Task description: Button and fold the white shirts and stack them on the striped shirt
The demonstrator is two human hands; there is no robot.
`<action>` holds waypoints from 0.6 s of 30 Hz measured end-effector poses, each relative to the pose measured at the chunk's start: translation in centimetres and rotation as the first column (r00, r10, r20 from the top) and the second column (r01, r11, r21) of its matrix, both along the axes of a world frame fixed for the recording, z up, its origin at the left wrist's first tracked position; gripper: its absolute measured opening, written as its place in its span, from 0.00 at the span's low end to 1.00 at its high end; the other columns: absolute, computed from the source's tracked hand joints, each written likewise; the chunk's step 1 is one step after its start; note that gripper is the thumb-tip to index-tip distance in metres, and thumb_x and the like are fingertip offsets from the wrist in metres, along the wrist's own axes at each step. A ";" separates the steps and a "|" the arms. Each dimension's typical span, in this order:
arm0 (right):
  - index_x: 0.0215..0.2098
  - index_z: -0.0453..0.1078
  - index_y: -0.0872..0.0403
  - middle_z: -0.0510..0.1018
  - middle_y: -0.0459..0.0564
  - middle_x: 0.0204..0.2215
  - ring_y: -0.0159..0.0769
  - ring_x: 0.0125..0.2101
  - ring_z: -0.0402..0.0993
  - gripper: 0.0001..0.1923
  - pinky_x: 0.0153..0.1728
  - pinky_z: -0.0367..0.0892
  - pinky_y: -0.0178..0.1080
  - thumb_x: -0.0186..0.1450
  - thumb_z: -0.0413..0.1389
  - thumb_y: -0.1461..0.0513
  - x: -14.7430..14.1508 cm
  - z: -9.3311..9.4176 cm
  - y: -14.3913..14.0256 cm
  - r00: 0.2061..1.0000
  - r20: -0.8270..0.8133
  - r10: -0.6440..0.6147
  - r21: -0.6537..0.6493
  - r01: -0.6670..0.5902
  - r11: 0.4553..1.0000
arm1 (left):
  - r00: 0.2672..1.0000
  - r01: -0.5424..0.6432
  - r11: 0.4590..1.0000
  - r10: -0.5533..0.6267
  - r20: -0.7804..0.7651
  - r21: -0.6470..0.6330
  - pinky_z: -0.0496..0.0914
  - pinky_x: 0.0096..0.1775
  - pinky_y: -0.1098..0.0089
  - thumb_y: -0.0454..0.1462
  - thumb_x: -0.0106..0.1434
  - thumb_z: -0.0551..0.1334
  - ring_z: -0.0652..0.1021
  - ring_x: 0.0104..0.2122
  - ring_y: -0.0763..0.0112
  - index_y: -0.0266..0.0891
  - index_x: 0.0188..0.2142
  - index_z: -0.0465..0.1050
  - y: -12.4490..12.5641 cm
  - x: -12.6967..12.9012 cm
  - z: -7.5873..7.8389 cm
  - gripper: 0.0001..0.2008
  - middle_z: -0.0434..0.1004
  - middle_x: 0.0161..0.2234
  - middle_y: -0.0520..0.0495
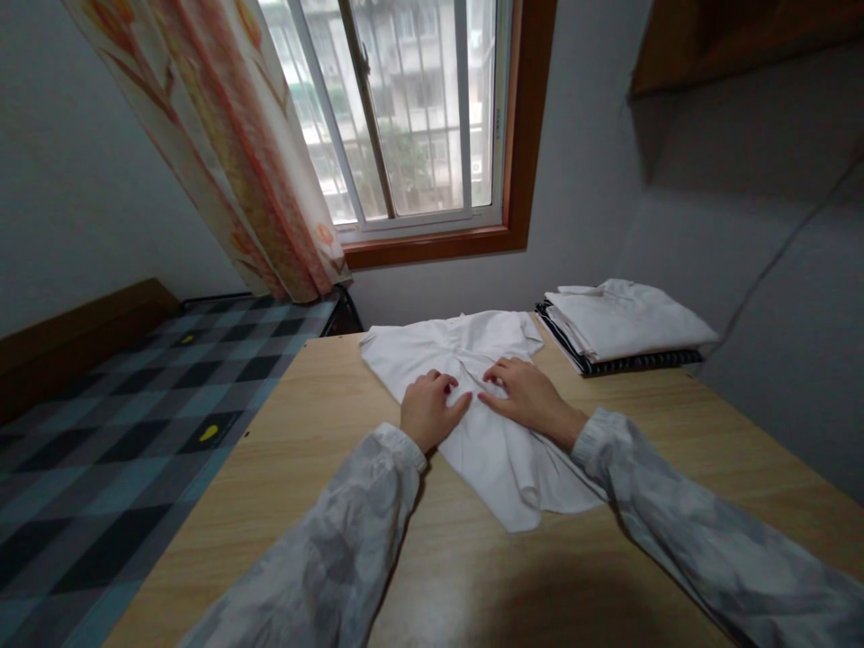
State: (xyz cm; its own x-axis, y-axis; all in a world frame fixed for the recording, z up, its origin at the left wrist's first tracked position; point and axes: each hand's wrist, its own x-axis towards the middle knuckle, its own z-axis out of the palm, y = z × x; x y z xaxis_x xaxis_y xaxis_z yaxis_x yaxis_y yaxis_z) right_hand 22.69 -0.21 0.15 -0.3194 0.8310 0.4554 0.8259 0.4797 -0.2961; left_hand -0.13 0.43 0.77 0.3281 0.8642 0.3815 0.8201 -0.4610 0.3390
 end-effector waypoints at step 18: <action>0.44 0.82 0.51 0.86 0.49 0.38 0.40 0.38 0.79 0.07 0.45 0.67 0.41 0.71 0.61 0.64 -4.5 -1.0 -0.3 0.935 -0.348 0.070 0.049 -0.056 0.997 | 0.899 0.066 0.964 0.054 0.434 -0.258 0.65 0.33 0.69 0.43 0.62 0.69 0.74 0.27 0.69 0.38 0.36 0.83 2.8 -0.6 -1.8 0.11 0.82 0.29 0.48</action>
State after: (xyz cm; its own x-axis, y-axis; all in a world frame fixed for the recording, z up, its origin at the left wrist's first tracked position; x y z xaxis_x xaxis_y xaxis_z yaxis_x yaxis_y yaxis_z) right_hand 18.19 -0.53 -0.89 -0.1857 0.7943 0.5784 0.6410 0.5441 -0.5414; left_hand -0.75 3.23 -1.07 0.1874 0.9503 0.2485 0.5604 -0.3112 0.7675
